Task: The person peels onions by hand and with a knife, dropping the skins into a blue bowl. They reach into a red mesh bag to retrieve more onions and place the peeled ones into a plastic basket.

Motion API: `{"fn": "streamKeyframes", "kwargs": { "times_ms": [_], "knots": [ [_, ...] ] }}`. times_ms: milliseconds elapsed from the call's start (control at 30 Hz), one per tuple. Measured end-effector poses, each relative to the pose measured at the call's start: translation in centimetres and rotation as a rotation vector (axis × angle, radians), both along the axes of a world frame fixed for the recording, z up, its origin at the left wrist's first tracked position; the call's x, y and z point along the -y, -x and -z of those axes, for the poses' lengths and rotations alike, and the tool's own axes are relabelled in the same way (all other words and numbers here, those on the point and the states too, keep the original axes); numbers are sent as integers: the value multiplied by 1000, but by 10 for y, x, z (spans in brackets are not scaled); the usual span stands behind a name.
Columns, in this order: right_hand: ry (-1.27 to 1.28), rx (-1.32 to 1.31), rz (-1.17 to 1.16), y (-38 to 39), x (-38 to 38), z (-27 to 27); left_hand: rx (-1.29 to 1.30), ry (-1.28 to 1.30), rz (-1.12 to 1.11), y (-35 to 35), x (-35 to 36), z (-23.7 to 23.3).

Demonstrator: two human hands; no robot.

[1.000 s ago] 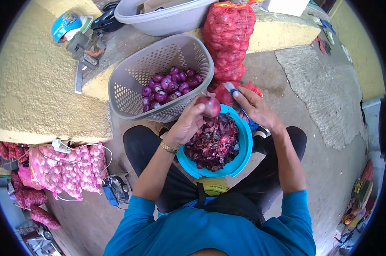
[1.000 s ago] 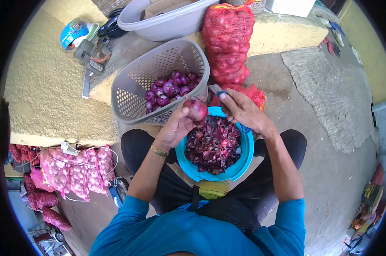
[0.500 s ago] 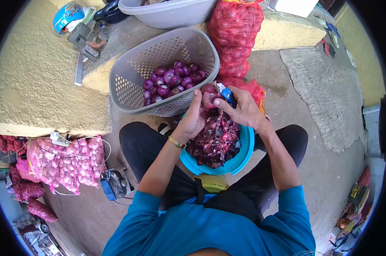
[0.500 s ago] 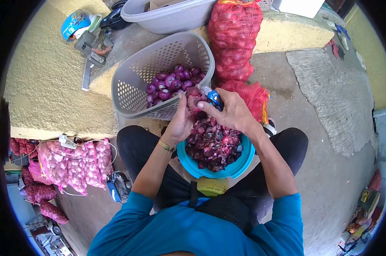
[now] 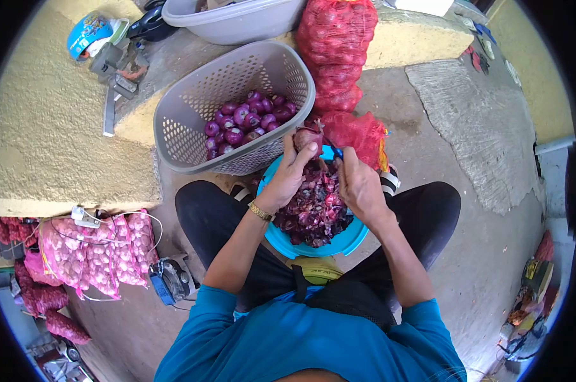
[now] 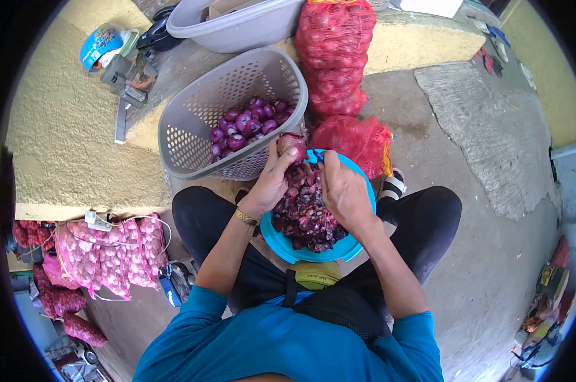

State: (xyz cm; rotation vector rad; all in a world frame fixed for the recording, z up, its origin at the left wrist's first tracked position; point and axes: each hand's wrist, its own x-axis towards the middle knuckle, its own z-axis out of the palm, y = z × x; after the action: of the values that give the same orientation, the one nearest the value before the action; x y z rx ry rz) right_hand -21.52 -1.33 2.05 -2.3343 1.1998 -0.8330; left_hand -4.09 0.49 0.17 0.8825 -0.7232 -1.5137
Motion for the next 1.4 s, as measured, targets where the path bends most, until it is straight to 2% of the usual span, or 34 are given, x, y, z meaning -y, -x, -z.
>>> {"fn": "streamKeyframes", "kwargs": {
  "times_ms": [33, 100, 133, 233, 333, 767, 900, 933, 967, 1033, 1100, 1167, 1200, 1233, 1333, 1400],
  "knots": [
    [-26, -28, 31, 1, -2, 3, -1, 1, 12, 0, 1, 8],
    [12, -22, 49, 3, -2, 7, 603, 137, -50, 0, 4, 12],
    [15, -30, 52, 4, -3, 9, 674, 228, -99, 6, 3, 5],
    [2, -41, 83, 6, -5, 7, 817, 171, -60, 12, 0, 6],
    [58, 33, 67, 8, -6, 6, 835, 138, -58, 21, -1, 3],
    [-9, -105, 104, 14, -12, 18, 931, 189, -132, 32, 5, 20],
    [-12, -76, 128, 22, -18, 67, 886, 258, -178, 26, -1, -1],
    [-132, -68, 121, 24, -25, 68, 847, 310, -217, 22, -3, -9],
    [-123, -67, 127, 23, -19, 68, 970, 293, -234, 14, -3, -16],
    [-111, 59, 106, 21, -26, 59, 1017, 201, -156, -5, -11, -12],
    [-159, 44, 117, 20, -16, 51, 1026, 216, -104, -13, -8, -8],
    [-24, 219, 92, 16, -13, 38, 943, 203, -57, -11, -12, -3],
    [-279, 423, 103, 12, -13, 25, 816, 244, -13, -10, -11, 4],
    [-284, 420, 100, 9, -10, 19, 814, 238, -16, -8, -11, 5],
    [-720, 718, 157, -4, 1, 4, 603, 196, 99, -1, -12, -1],
    [-710, 716, 154, -4, 6, 10, 605, 169, 92, 1, -9, 3]
  ]
}}
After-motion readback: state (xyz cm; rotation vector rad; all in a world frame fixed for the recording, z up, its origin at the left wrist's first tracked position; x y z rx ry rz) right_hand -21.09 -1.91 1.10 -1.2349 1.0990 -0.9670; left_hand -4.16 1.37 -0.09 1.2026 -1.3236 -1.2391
